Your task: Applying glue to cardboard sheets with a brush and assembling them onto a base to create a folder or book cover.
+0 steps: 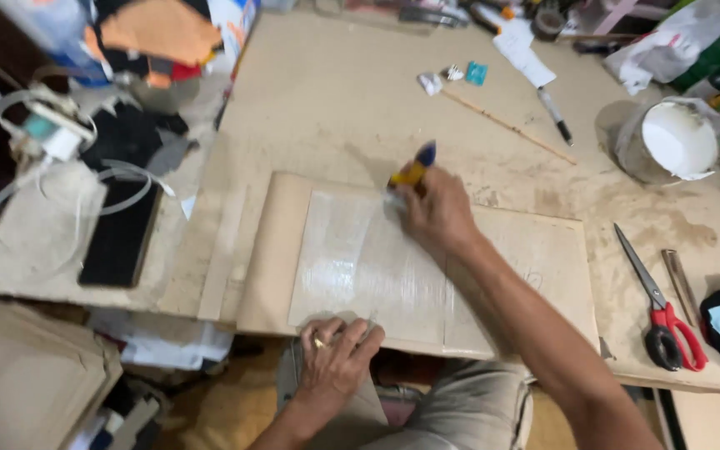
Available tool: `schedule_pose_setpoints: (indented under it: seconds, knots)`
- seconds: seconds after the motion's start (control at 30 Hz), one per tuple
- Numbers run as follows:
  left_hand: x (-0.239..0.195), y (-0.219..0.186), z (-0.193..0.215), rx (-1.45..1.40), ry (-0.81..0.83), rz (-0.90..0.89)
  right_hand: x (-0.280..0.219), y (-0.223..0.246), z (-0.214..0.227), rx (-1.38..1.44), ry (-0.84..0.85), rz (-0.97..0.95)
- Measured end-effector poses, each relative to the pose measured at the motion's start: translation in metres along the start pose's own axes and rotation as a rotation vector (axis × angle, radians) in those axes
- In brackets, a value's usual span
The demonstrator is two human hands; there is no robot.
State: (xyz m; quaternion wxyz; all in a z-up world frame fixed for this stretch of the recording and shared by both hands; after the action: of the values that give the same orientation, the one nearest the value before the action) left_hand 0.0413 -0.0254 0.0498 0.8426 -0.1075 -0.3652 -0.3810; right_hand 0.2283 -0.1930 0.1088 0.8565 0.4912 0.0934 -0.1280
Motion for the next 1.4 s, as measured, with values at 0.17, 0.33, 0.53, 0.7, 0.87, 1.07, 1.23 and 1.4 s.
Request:
schedule_pose_setpoints:
  seconds: [0.17, 0.33, 0.53, 0.7, 0.87, 1.07, 1.23, 1.4]
  knots:
    - [0.003, 0.003, 0.004, -0.044, -0.008, 0.025, -0.058, 0.007, -0.061, 0.716, 0.681, 0.079]
    - [0.004, 0.0, 0.005, -0.009, -0.003, 0.025, -0.012, -0.039, -0.004, 0.155, 0.168, 0.237]
    - [0.009, 0.007, 0.01, -0.042, -0.023, 0.031, -0.072, 0.002, 0.022, 0.077, -0.031, 0.072]
    - [0.015, 0.011, 0.019, -0.023, -0.072, 0.005, -0.1, 0.058, -0.077, -0.319, 0.205, 1.0]
    - [0.013, 0.009, 0.02, -0.012, -0.047, -0.012, 0.002, 0.063, -0.083, -0.24, -0.229, 0.907]
    - [0.008, 0.018, 0.034, -0.286, -0.143, 0.038, -0.1, 0.039, -0.117, -0.354, 0.171, 0.731]
    - [-0.019, 0.071, 0.047, -0.47, -0.37, 0.117, -0.1, 0.029, -0.115, -0.274, 0.065, 0.775]
    - [0.052, 0.161, 0.052, -0.29, -0.372, 0.127, -0.1, 0.017, -0.115, -0.326, -0.022, 0.826]
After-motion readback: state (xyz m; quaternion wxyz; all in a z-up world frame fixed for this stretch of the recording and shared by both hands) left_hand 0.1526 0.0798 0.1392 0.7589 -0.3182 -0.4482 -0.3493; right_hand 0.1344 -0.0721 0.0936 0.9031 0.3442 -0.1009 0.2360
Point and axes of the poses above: each hand's wrist, its own x-axis towards the middle knuckle, its own z-axis out of the back of the hand, y = z × x, the point moved 7 cm from there along x, towards the middle knuckle, and after that the axes turned 15 degrees about -z, right-handed, at the moved point
